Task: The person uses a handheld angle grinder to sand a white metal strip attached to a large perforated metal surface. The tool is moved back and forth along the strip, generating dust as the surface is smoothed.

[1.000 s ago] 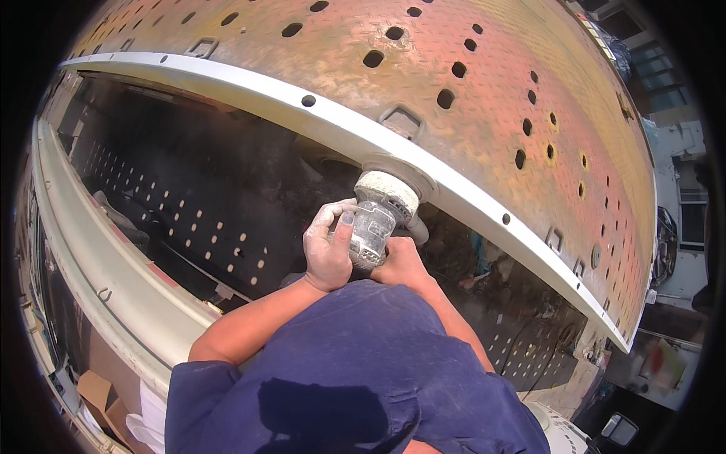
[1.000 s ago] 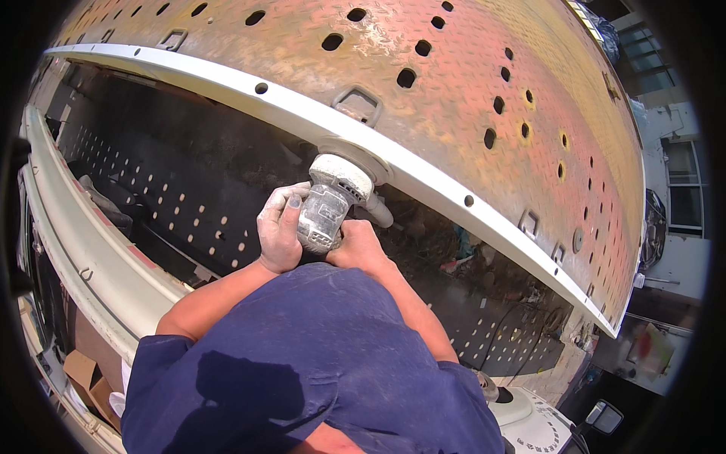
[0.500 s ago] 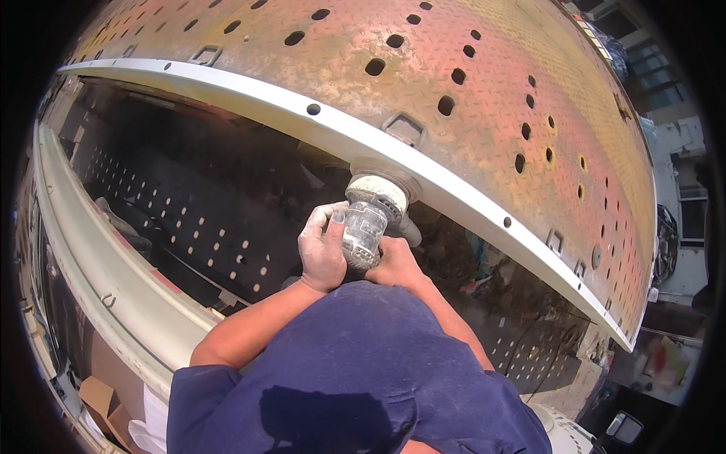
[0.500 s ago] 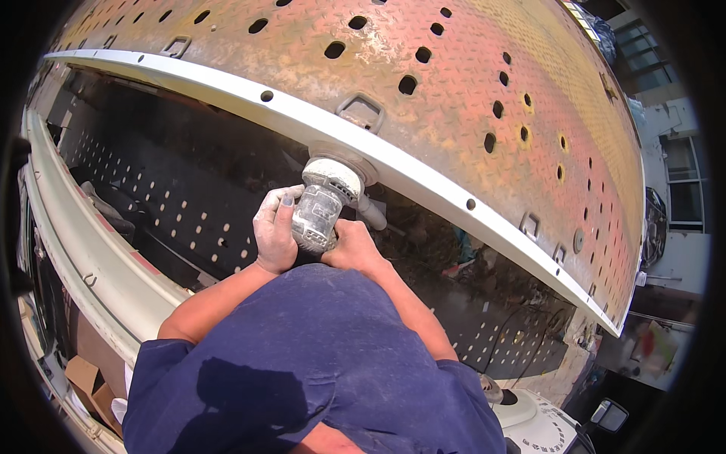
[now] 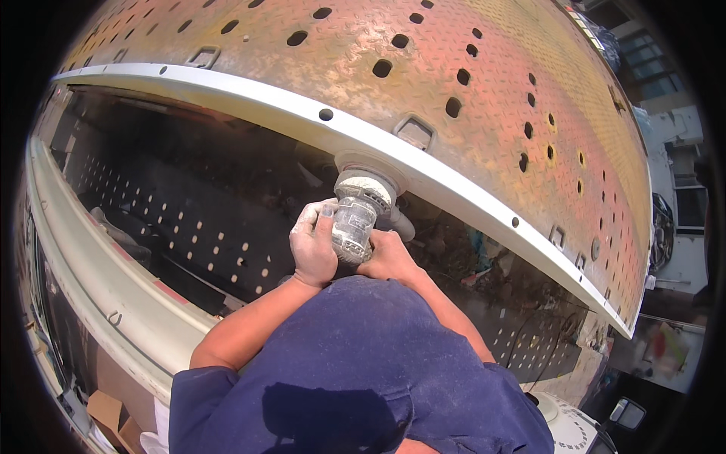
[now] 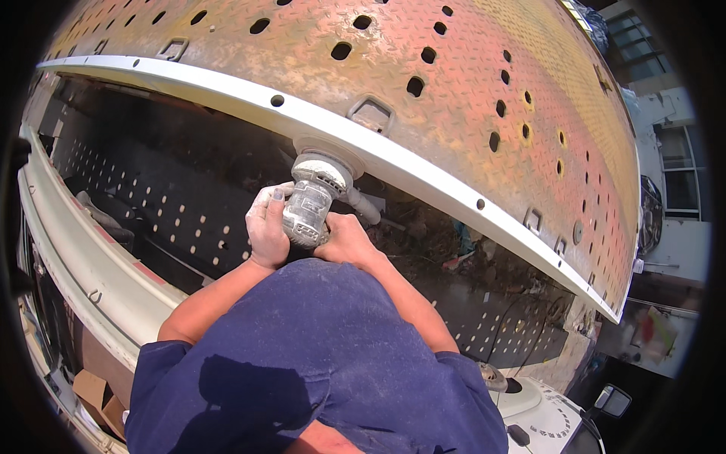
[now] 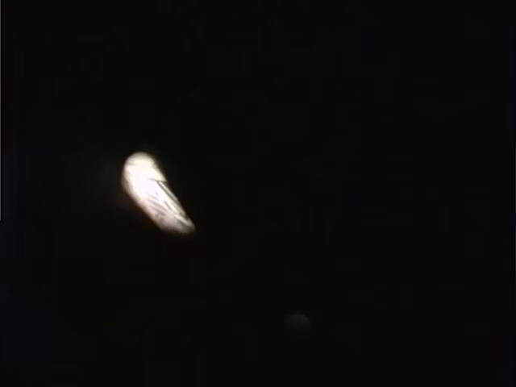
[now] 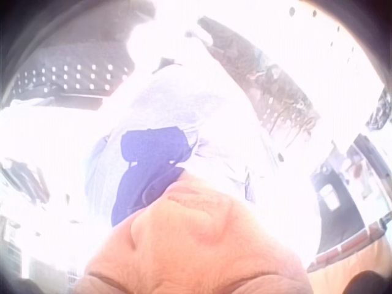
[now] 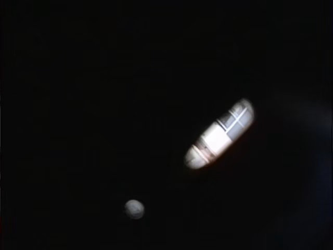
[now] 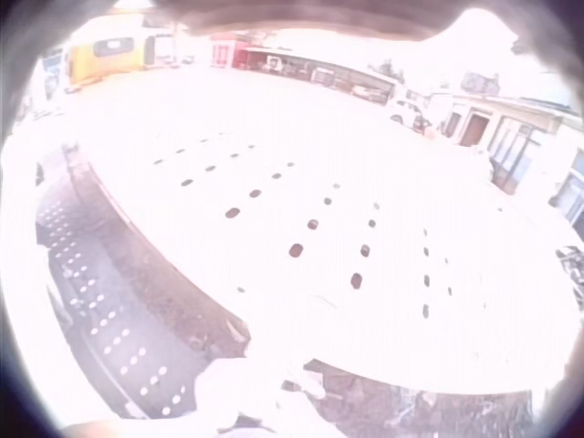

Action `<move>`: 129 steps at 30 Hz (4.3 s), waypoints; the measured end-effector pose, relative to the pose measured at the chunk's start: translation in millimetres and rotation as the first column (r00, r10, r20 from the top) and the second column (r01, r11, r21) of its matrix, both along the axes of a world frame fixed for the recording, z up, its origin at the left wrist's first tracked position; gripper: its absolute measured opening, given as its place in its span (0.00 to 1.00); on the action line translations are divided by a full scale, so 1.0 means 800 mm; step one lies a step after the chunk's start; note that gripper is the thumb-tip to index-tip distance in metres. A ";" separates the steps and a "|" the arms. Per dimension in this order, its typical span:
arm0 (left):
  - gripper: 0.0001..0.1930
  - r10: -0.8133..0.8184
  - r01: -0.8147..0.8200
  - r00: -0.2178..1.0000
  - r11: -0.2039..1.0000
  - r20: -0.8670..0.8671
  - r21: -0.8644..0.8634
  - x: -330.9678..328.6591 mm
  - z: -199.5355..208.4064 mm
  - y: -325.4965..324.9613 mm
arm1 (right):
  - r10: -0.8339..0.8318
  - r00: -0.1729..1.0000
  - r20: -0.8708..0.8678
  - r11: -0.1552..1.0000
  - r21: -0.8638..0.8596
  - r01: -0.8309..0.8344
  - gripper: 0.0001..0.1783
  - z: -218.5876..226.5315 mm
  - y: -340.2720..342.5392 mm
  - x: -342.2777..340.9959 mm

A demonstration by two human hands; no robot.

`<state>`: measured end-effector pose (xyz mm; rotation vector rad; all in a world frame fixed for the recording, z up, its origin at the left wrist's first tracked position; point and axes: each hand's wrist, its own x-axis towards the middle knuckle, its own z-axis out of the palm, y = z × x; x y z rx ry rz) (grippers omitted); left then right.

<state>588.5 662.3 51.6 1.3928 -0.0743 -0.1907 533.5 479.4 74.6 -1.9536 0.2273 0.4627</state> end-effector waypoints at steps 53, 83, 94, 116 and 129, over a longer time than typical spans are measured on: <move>0.21 -0.149 0.128 0.973 0.984 -0.176 -0.121 -0.032 -0.031 -0.048 | -0.038 0.986 -0.163 0.963 -0.271 -0.008 0.23 -0.007 -0.052 -0.046; 0.21 0.091 -0.101 0.990 0.991 -0.110 -0.089 0.110 -0.065 0.118 | 0.143 0.988 -0.059 0.975 -0.162 -0.150 0.17 -0.010 0.089 0.112; 0.21 0.035 -0.046 0.994 0.993 -0.100 -0.109 0.076 -0.038 0.076 | 0.118 0.993 -0.016 0.985 -0.123 -0.119 0.20 -0.015 0.051 0.074; 0.18 -0.127 0.127 0.975 0.992 -0.180 -0.017 -0.049 -0.054 -0.063 | 0.042 0.985 -0.167 0.979 -0.189 -0.074 0.21 -0.012 -0.090 -0.063; 0.25 -0.270 0.270 0.960 0.963 -0.075 -0.016 -0.083 -0.030 -0.115 | -0.136 0.983 -0.121 0.969 -0.221 0.107 0.22 -0.013 -0.119 -0.125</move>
